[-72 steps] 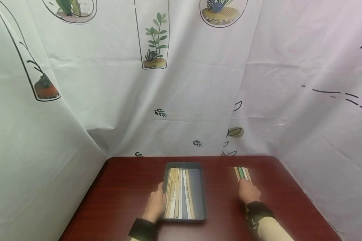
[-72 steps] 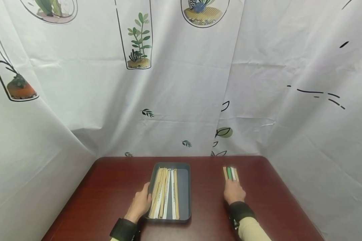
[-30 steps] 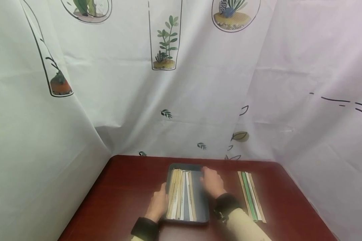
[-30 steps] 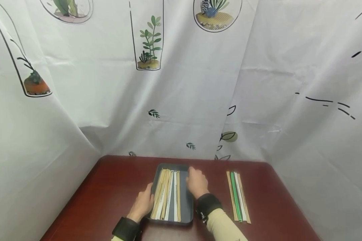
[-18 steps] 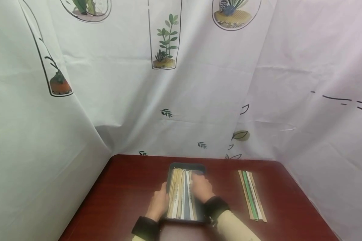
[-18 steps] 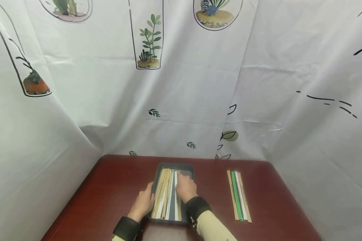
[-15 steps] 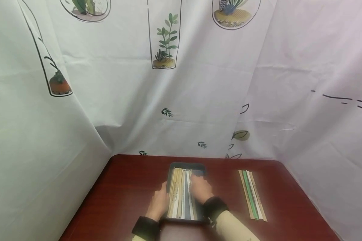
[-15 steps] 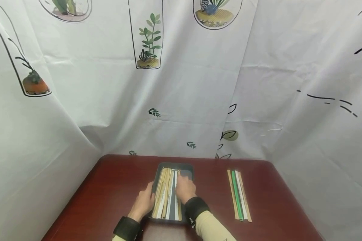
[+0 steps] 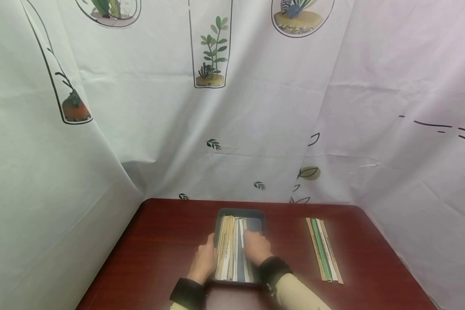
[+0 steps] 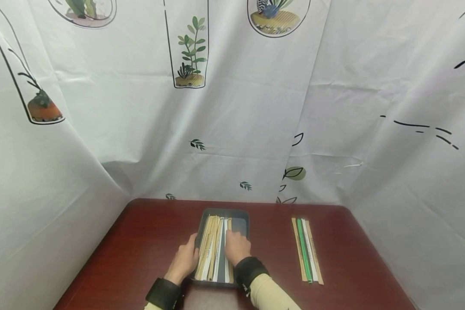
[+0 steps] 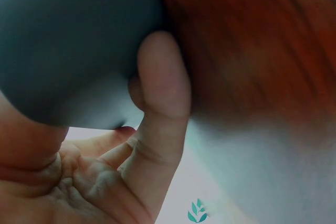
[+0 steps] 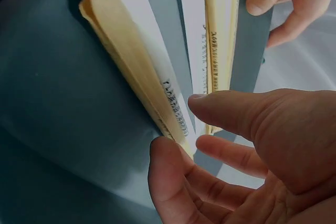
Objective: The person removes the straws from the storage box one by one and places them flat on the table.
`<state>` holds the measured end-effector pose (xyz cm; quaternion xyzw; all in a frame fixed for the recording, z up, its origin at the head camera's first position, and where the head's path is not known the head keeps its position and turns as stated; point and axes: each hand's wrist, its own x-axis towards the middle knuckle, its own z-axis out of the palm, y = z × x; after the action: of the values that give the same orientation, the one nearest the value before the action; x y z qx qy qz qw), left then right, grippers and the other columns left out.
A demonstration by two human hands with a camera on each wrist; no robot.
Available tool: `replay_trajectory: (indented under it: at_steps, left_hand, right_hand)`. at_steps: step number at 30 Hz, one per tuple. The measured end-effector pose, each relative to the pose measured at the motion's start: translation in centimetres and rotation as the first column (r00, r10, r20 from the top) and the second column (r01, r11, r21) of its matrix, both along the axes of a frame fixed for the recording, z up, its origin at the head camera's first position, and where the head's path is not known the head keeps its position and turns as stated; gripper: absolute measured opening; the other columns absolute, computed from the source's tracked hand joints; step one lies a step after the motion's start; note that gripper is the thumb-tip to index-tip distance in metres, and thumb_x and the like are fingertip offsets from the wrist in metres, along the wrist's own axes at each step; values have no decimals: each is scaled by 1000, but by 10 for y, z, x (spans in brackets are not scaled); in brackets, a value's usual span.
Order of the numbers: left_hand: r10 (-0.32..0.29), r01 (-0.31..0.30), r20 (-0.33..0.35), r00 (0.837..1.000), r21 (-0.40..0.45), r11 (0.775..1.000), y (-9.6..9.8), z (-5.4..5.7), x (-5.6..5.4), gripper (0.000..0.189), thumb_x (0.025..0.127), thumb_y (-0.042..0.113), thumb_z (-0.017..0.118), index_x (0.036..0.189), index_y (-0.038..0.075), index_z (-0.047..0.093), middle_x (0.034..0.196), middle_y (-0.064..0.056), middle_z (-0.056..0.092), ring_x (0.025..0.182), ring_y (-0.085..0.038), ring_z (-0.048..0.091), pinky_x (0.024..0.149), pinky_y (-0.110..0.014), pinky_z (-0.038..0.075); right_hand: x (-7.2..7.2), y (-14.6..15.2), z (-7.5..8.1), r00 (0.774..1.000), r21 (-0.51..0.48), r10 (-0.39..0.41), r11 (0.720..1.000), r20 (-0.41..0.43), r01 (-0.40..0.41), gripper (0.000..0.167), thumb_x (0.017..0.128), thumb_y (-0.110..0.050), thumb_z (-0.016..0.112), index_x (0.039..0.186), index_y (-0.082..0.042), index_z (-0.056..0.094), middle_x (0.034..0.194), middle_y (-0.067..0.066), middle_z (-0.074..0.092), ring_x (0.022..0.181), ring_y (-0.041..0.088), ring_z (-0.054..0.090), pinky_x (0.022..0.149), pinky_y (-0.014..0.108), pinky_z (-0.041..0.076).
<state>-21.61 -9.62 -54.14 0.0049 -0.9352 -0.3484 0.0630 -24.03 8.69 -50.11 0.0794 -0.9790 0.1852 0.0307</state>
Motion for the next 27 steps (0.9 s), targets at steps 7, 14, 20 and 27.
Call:
replay_trajectory:
  at_steps: [7, 14, 20, 27]
  left_hand:
    - [-1, 1, 0, 1000, -3, 1000, -1, -1, 0, 50, 100, 9, 59, 149, 4, 46, 103, -26, 70, 73, -27, 66, 65, -47, 52]
    - [-4, 4, -5, 1000, 2, 1000, 0, 1, 1, 50, 100, 9, 59, 149, 4, 46, 103, -25, 70, 73, -25, 64, 66, -47, 52]
    - [1, -1, -8, 1000, -4, 1000, 0, 2, 1, 51, 100, 9, 60, 149, 5, 47, 102, -26, 70, 73, -27, 66, 66, -48, 52]
    - [6, -6, -9, 1000, -12, 1000, 0, 1, 1, 51, 99, 9, 60, 148, 5, 47, 104, -27, 70, 80, -34, 69, 68, -50, 53]
  right_hand:
    - [4, -2, -5, 999, 42, 18, 999, -28, -17, 21, 77, -5, 78, 85, -11, 59, 77, 12, 66, 70, 34, 66, 57, 50, 51]
    - [4, -5, -8, 999, 30, 15, 999, -32, -14, 20, 78, -1, 73, 83, -11, 57, 75, 12, 64, 67, 34, 64, 56, 50, 50]
    - [0, -6, -17, 1000, 13, -4, 1000, 5, 4, 19, 82, -2, 70, 93, -13, 58, 78, 13, 64, 68, 33, 64, 58, 51, 51]
    - [2, -7, -17, 1000, -64, 10, 998, 14, -9, 28, 80, 4, 65, 102, -12, 58, 77, 14, 63, 68, 35, 63, 59, 51, 51]
